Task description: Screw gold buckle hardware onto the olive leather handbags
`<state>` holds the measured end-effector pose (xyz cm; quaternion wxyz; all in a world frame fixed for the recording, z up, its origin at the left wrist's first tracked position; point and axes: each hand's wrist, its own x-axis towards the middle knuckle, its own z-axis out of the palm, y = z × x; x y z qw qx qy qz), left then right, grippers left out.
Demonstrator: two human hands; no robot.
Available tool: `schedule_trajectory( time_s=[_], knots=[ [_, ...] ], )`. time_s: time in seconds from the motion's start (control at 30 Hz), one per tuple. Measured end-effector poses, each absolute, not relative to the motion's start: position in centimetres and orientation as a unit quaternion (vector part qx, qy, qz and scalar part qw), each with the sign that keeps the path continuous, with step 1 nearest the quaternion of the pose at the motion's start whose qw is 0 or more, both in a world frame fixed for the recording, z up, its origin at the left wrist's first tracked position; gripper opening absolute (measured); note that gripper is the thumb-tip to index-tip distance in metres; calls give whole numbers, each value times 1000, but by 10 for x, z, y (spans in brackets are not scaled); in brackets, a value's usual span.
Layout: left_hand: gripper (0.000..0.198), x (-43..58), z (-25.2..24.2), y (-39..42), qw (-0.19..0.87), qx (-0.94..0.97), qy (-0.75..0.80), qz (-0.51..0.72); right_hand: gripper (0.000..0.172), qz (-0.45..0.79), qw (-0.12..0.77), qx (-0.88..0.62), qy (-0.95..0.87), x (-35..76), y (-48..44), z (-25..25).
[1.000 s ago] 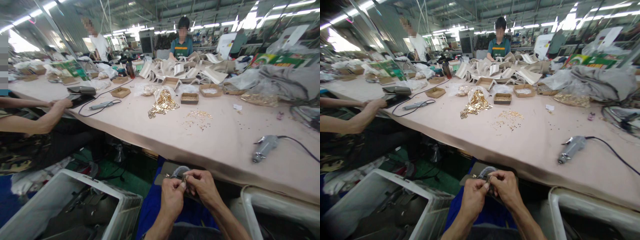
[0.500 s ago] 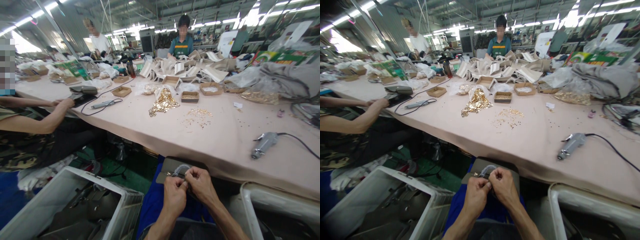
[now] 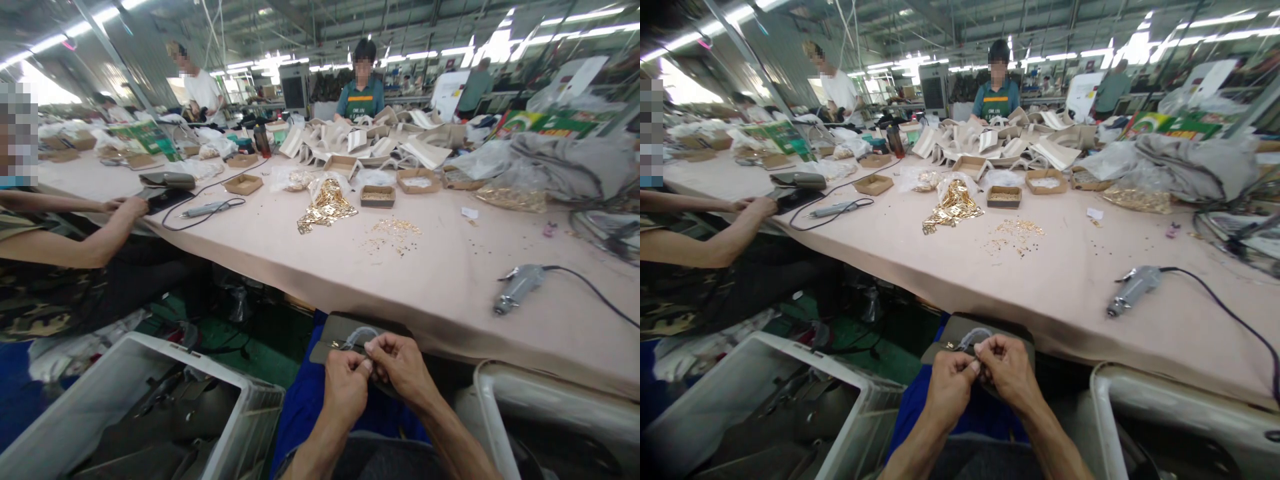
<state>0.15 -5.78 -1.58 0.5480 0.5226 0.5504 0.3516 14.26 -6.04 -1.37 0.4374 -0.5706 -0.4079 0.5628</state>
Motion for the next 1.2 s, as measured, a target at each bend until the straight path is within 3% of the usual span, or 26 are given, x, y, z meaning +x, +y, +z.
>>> schedule_trajectory(
  time_s=[0.27, 0.47, 0.73, 1.2],
  knots=[
    [26, -1, -13, -59, 638, 493, 474, 354, 47, 526, 470, -598, -381, 139, -58, -14],
    [24, -3, -7, -56, 575, 555, 478, 364, 46, 507, 475, -598, -401, 139, -60, -4],
    [21, -2, -4, -55, 659, 501, 457, 326, 43, 514, 490, -582, -395, 143, -61, -9],
    [22, 2, -15, -49, 629, 514, 476, 337, 40, 510, 496, -578, -399, 143, -60, -17]
  ],
)
